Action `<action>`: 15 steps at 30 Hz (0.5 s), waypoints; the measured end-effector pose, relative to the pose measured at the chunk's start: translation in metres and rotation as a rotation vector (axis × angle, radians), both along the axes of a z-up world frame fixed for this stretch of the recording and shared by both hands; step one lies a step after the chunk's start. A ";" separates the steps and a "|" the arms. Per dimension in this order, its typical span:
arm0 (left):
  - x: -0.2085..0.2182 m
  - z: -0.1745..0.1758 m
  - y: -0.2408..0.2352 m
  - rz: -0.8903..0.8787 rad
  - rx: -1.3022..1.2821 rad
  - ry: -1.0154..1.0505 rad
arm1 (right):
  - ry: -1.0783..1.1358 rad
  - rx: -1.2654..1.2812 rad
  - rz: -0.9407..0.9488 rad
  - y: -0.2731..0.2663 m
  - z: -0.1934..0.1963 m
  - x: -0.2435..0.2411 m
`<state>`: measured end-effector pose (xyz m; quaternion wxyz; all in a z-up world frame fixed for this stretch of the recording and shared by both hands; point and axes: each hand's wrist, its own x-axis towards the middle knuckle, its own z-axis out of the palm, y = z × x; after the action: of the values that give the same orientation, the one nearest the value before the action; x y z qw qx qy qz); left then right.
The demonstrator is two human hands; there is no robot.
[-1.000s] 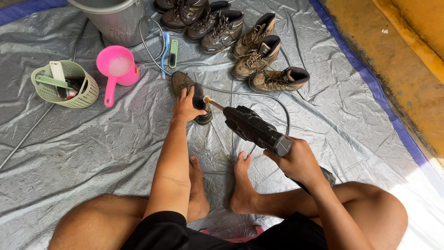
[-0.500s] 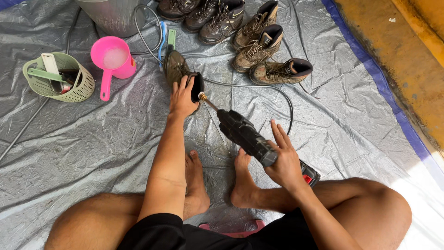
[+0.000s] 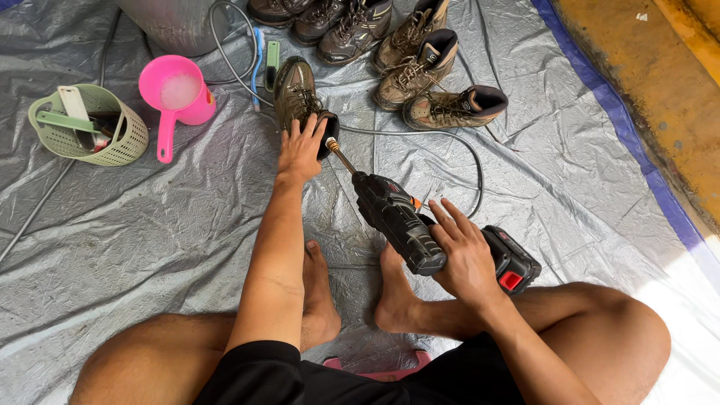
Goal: The person uses a power drill with a brush attachment to scrub the exterior of a hiking boot. They hold the boot with one hand and maneuver the drill with the other, cleaning various parts of the shoe's surface.
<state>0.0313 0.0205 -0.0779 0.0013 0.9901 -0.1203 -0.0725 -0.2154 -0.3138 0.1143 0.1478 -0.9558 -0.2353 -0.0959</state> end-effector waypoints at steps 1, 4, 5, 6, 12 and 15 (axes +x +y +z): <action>0.000 0.000 -0.003 -0.002 -0.002 0.000 | 0.000 -0.002 -0.002 -0.002 0.001 0.000; 0.001 0.005 -0.009 -0.014 0.041 -0.016 | -0.008 0.008 0.005 -0.009 0.000 0.002; -0.002 0.007 -0.011 -0.014 0.066 -0.025 | -0.010 0.020 0.010 -0.011 -0.004 0.001; -0.004 0.009 -0.013 -0.015 0.091 -0.034 | -0.012 0.031 0.014 -0.013 -0.008 0.000; -0.009 0.008 -0.001 -0.034 0.082 -0.049 | -0.001 0.081 0.021 -0.012 -0.013 -0.001; -0.009 -0.002 -0.001 -0.026 0.090 -0.060 | -0.012 0.094 0.030 -0.011 -0.014 0.000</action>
<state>0.0222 0.0200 -0.0799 -0.0480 0.9892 -0.1298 -0.0480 -0.2152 -0.3245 0.1005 0.1923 -0.9437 -0.2456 -0.1105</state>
